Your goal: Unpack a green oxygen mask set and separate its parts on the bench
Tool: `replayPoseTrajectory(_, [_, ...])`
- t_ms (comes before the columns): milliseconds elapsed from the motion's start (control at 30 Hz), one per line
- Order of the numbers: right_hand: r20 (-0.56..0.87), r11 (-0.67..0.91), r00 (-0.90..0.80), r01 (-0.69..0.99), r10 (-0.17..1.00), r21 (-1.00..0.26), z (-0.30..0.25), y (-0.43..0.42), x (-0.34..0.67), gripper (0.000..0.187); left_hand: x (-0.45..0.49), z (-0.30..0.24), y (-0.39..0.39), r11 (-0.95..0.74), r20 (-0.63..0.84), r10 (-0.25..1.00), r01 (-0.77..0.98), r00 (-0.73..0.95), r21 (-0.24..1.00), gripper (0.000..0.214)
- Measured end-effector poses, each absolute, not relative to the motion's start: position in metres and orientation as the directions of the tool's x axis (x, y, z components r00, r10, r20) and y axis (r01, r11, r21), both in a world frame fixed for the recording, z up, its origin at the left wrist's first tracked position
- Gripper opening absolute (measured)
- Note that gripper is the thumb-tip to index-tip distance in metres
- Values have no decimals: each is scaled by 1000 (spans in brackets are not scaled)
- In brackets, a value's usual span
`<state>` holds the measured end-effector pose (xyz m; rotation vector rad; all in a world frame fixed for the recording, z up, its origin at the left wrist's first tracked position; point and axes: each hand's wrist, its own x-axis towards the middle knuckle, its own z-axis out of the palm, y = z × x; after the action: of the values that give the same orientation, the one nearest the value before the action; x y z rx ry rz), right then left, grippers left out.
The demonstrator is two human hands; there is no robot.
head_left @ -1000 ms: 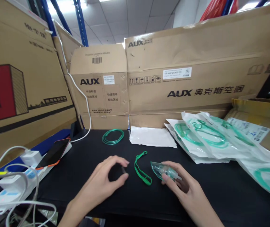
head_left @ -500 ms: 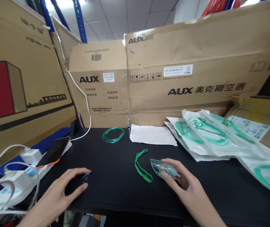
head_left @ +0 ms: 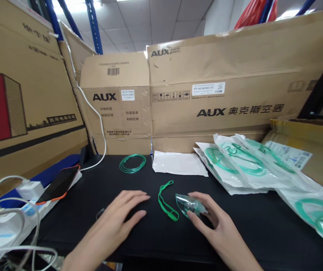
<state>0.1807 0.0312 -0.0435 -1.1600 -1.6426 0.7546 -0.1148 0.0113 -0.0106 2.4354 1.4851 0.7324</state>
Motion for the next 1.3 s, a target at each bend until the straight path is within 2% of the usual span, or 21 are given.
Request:
replayPoseTrajectory(100, [355, 369, -106, 348, 929, -862, -45, 33, 180, 34, -79, -4, 28, -549, 259, 836, 734, 485, 400, 40])
replayPoseTrajectory(167, [355, 370, -108, 345, 929, -863, -45, 34, 180, 33, -65, -3, 37, -565, 231, 824, 720, 518, 403, 32])
replayPoseTrajectory(267, [349, 366, -110, 320, 931, -874, -44, 35, 180, 33, -55, -2, 44, -508, 184, 859, 749, 478, 425, 12])
replayPoseTrajectory(400, [309, 342, -159, 261, 937, -903, -39, 39, 179, 32, -54, 2, 45, -399, 122, 913, 791, 389, 464, 9])
replayPoseTrajectory(600, [275, 401, -392, 289, 878, -869, -14, 60, 174, 24, -62, 7, 45, -296, 80, 949, 781, 304, 549, 8])
replayPoseTrajectory(700, [249, 454, -521, 313, 817, -834, 1, 77, 171, 24, -67, 7, 46, -284, 92, 955, 783, 282, 553, 8])
replayPoseTrajectory(800, [230, 475, -577, 318, 783, -820, 8, 91, 168, 23, -72, 10, 48, -306, 89, 946, 775, 311, 552, 12])
replayPoseTrajectory(967, [244, 510, -576, 358, 780, -782, -1, 102, 168, 24, -81, 16, 50, -312, 99, 945, 765, 312, 563, 33])
replayPoseTrajectory(1167, [256, 543, -567, 422, 783, -726, -9, 100, 172, 29, -83, 13, 53, -296, 64, 947, 772, 316, 562, 14])
replayPoseTrajectory(1300, [259, 547, -558, 444, 788, -710, -7, 99, 170, 24, -81, 10, 53, -294, 41, 943, 765, 331, 572, 6])
